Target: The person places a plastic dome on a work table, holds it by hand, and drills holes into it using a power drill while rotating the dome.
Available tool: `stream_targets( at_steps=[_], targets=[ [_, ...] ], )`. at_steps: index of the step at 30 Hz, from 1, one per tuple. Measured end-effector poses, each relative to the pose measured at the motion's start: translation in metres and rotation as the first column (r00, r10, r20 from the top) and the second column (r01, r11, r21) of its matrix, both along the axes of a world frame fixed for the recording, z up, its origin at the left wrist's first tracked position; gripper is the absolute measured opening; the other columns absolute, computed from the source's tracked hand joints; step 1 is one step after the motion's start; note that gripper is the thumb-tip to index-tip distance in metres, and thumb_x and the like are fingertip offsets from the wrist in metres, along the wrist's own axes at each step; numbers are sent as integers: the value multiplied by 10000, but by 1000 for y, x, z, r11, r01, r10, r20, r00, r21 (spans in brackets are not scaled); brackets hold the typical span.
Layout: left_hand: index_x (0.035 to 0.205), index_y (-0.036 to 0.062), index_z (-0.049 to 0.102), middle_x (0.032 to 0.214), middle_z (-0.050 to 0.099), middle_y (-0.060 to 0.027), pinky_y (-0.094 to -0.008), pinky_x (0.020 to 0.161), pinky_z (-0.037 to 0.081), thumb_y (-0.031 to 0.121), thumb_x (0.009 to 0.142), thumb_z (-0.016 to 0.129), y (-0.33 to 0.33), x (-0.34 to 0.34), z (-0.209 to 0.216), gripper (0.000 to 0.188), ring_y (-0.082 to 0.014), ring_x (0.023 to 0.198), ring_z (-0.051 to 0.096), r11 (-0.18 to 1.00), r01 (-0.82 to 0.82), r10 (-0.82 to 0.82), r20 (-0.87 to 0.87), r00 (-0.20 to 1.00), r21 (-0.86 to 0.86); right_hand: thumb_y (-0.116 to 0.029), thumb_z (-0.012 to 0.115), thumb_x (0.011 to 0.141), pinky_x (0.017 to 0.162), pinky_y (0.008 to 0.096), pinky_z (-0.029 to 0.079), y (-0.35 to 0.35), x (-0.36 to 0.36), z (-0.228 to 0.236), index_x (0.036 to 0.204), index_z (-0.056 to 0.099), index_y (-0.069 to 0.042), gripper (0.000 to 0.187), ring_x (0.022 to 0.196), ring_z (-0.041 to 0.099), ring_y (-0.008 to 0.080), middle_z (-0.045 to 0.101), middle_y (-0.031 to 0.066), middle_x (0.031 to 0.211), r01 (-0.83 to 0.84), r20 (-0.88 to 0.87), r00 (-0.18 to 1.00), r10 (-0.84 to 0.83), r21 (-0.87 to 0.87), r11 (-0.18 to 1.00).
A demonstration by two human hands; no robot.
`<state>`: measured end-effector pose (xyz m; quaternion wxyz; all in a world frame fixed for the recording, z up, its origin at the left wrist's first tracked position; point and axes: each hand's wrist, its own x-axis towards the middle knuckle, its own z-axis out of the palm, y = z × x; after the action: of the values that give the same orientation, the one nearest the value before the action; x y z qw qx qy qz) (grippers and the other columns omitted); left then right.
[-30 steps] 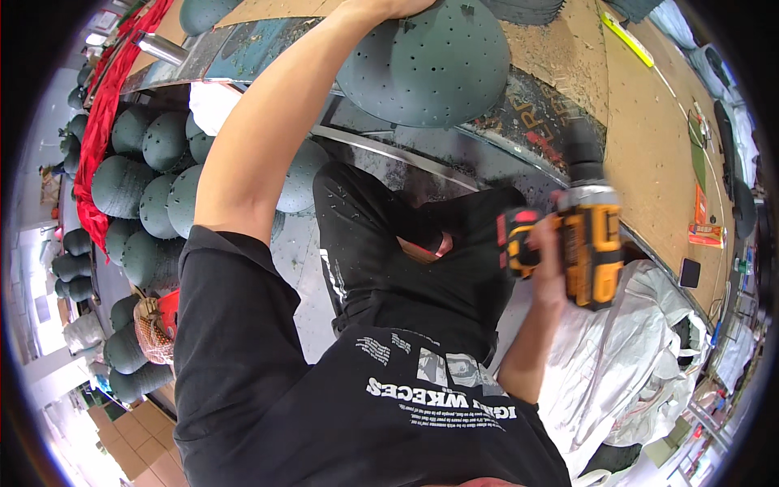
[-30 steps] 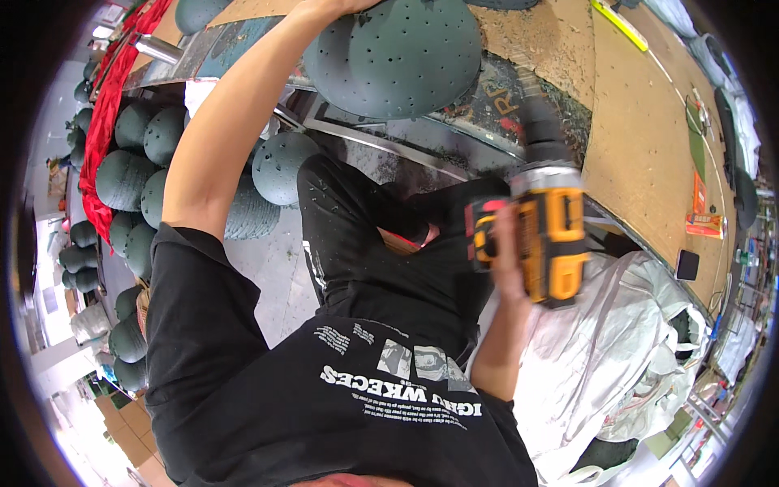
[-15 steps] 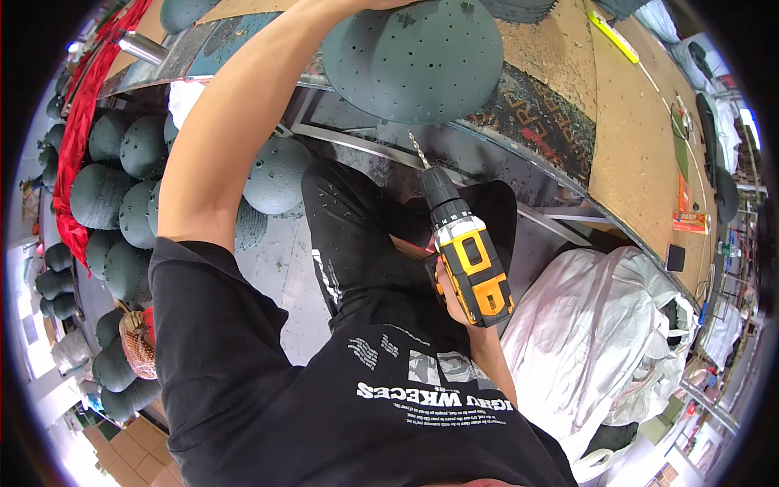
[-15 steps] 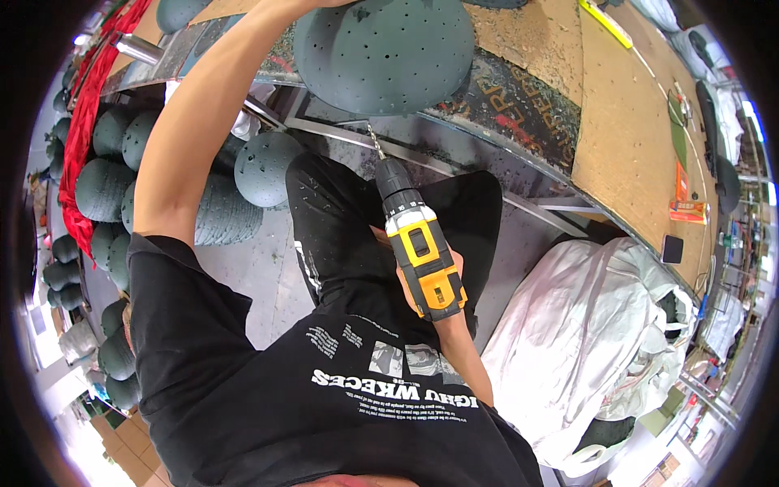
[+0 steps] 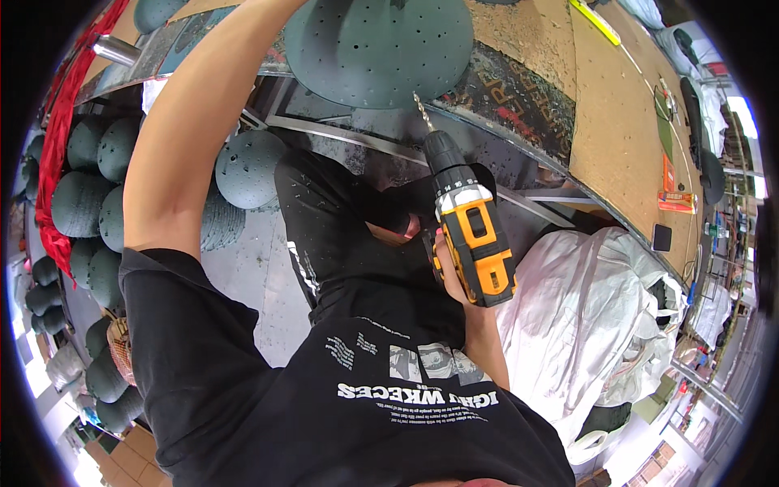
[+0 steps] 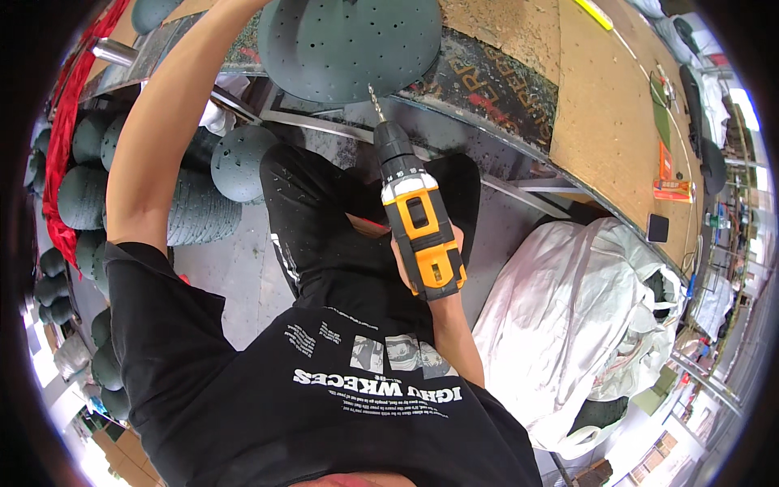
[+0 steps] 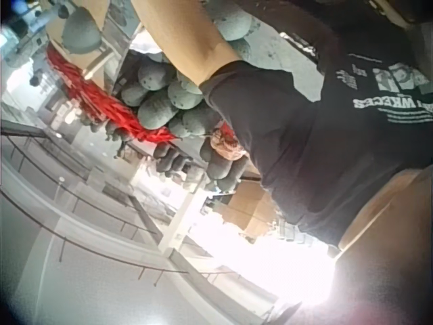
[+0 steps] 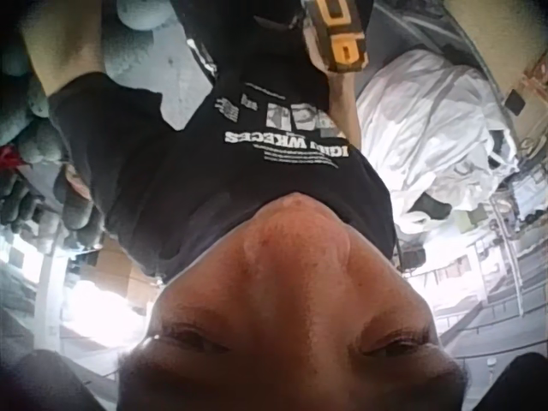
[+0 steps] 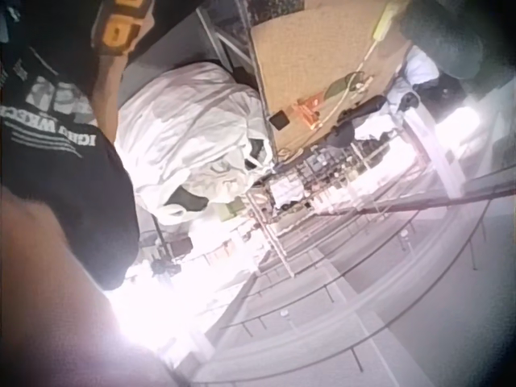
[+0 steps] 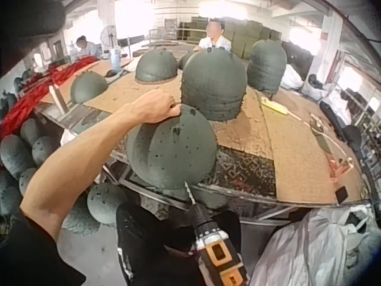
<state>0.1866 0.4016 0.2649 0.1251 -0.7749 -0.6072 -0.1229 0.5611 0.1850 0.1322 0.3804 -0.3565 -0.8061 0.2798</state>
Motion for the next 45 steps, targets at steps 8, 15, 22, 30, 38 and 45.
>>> stream_targets(
  at_steps=[8, 15, 22, 30, 38, 45],
  targets=[
    [833, -27, 698, 847, 674, -266, -489, 762, 505, 423, 835, 532, -13, 17, 0, 479, -420, 820, 657, 986, -165, 161, 200, 966, 1, -22, 686, 791, 703, 336, 522, 22, -2, -14, 922, 697, -63, 138, 808, 659, 223, 679, 51, 906, -74, 78, 995, 69, 63, 995],
    [884, -8, 719, 858, 680, -263, -470, 773, 513, 424, 818, 551, -10, 18, -3, 469, -407, 829, 666, 969, -246, 247, 275, 929, -36, -18, 692, 767, 734, 327, 531, 28, -3, -11, 939, 705, -87, 186, 846, 665, 227, 685, 50, 944, -120, 271, 962, 37, 297, 947],
    [844, -24, 706, 839, 672, -273, -474, 759, 511, 408, 813, 549, -5, 11, -9, 461, -412, 810, 662, 982, -188, 177, 268, 947, 15, -41, 707, 802, 748, 351, 545, 28, -16, 20, 1009, 705, -49, 207, 833, 693, 240, 709, 77, 957, -71, -78, 995, 59, -163, 984],
    [812, -43, 683, 804, 660, -265, -475, 696, 495, 361, 808, 560, -12, 20, -4, 422, -412, 751, 652, 983, -184, 174, 308, 935, 2, -34, 768, 677, 717, 273, 522, 69, -49, 29, 1043, 583, -3, 411, 771, 704, 241, 693, 96, 859, -99, 57, 993, 106, -119, 988],
    [818, -30, 684, 796, 663, -255, -465, 700, 496, 353, 807, 571, -9, 17, -9, 400, -398, 755, 655, 982, -182, 154, 321, 934, 58, -73, 753, 742, 737, 365, 493, 53, -27, 12, 989, 691, -67, 255, 812, 665, 259, 704, 55, 917, -125, 104, 988, 115, 94, 988],
    [834, -6, 711, 799, 678, -242, -462, 716, 508, 379, 830, 549, -15, 24, -1, 418, -394, 752, 661, 968, -249, 242, 227, 944, 7, 0, 698, 798, 671, 309, 539, 25, -2, 28, 951, 699, -27, 156, 725, 685, 204, 702, 70, 830, -51, 70, 997, 34, 258, 965]
  ],
)
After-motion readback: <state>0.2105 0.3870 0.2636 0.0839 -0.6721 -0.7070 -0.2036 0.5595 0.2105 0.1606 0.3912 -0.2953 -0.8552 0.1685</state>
